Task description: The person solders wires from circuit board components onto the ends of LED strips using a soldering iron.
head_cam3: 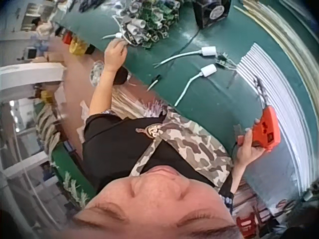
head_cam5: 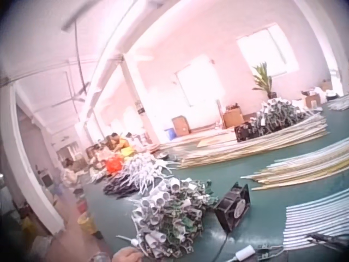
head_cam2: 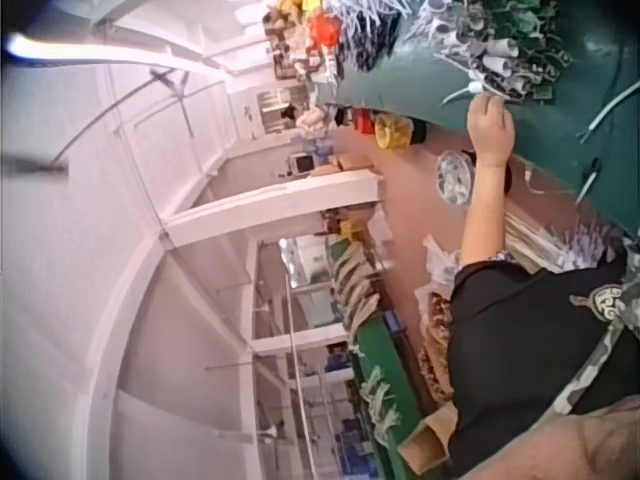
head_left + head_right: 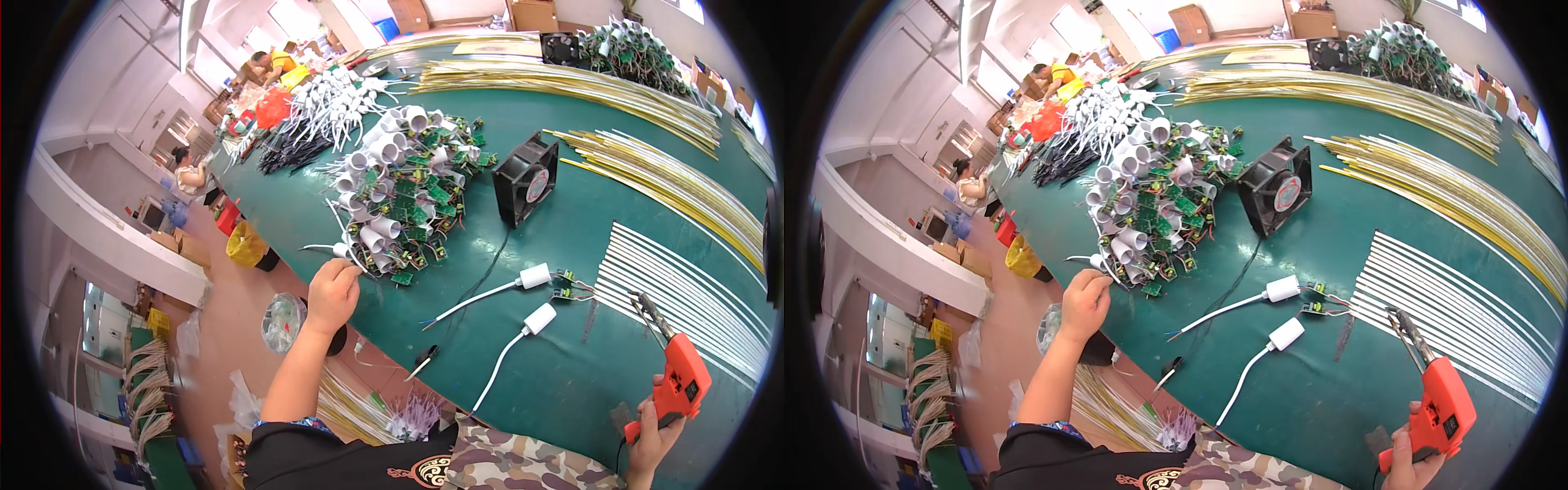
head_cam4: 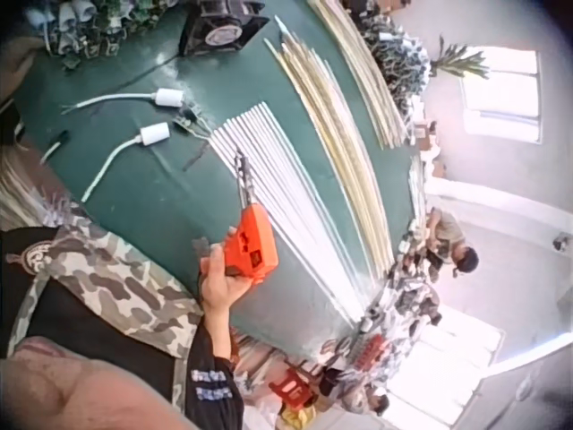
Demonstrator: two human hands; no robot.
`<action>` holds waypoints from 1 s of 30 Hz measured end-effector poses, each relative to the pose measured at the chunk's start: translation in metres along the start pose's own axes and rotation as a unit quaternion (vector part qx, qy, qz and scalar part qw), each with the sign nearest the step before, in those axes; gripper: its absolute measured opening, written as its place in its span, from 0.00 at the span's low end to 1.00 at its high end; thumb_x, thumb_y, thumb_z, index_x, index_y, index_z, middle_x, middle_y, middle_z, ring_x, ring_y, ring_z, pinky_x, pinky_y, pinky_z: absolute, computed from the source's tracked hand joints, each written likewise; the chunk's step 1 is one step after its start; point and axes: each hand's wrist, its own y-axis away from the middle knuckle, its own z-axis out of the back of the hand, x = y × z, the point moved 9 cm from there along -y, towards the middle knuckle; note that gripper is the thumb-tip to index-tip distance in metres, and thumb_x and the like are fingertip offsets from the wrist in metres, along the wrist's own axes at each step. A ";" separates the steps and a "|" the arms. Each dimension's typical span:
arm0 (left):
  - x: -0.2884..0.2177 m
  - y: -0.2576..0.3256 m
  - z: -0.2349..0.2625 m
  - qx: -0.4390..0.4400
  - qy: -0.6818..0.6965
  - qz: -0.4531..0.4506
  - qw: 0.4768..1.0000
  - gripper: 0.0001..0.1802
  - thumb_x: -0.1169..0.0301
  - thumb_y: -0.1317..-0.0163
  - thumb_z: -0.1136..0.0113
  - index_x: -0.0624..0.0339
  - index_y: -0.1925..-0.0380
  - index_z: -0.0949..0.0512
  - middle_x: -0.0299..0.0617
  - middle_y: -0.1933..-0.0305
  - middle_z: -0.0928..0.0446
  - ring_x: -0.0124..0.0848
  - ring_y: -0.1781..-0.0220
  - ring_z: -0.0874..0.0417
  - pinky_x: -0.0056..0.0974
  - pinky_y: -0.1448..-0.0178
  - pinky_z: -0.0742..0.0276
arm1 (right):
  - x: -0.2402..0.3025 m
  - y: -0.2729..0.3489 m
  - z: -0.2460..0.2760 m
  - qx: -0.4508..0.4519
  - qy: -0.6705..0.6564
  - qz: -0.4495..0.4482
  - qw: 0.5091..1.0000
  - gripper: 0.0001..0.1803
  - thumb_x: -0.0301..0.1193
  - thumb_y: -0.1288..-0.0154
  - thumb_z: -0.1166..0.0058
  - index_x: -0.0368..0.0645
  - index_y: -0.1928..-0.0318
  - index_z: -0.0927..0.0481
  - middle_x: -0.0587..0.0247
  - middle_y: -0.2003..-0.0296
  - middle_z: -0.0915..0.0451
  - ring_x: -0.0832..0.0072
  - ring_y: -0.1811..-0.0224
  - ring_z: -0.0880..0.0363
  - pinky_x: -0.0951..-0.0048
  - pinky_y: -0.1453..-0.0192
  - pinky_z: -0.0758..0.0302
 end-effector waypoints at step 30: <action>-0.007 -0.105 0.117 -0.205 0.373 0.108 0.898 0.06 0.77 0.33 0.35 0.63 0.57 0.18 0.32 0.67 0.22 0.18 0.69 0.26 0.25 0.65 0.31 | 0.016 0.011 0.004 0.000 -0.025 0.037 0.999 0.29 0.20 0.37 0.46 0.34 0.35 0.34 0.53 0.44 0.24 0.80 0.63 0.27 0.77 0.58 0.26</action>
